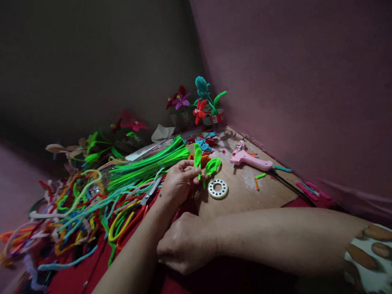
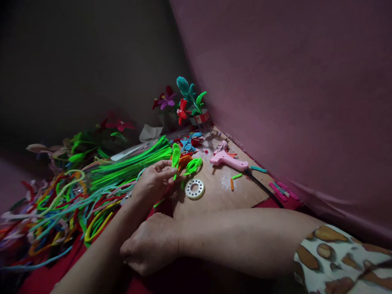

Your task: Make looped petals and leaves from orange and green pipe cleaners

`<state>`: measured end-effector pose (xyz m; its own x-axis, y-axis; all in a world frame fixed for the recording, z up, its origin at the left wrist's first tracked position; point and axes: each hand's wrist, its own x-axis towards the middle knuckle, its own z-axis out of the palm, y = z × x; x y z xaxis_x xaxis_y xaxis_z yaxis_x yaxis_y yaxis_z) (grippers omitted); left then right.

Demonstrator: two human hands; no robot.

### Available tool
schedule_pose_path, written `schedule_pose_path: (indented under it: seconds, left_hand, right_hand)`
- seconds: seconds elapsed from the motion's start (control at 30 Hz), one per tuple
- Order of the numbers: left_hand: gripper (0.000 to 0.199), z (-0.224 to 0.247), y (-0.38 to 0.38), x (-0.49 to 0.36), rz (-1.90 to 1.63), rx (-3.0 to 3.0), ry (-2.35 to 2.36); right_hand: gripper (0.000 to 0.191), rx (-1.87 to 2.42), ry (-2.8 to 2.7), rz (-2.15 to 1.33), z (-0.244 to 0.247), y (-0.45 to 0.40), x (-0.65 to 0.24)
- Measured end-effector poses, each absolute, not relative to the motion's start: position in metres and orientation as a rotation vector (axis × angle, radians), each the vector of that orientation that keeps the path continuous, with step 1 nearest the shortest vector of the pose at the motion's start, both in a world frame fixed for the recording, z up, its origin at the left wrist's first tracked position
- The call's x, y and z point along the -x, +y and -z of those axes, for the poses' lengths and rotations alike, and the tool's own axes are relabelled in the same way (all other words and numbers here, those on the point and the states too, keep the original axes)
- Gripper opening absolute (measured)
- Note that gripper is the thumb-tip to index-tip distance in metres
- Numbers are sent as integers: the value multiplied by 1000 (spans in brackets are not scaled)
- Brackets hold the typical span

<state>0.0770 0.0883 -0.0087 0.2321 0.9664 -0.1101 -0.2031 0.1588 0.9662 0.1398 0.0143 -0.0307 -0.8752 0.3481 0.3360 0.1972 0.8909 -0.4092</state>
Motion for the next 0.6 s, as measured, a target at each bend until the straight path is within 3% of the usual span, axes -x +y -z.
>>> schedule_pose_path:
  seconds: [0.23, 0.6]
  left_hand:
    - [33, 3, 85, -78, -990, -1103, 983]
    - [36, -12, 89, -62, -1181, -1134, 1112]
  right_hand:
    - [22, 409, -2682, -526, 28, 14, -140]
    - [22, 430, -2708, -509, 26, 14, -143]
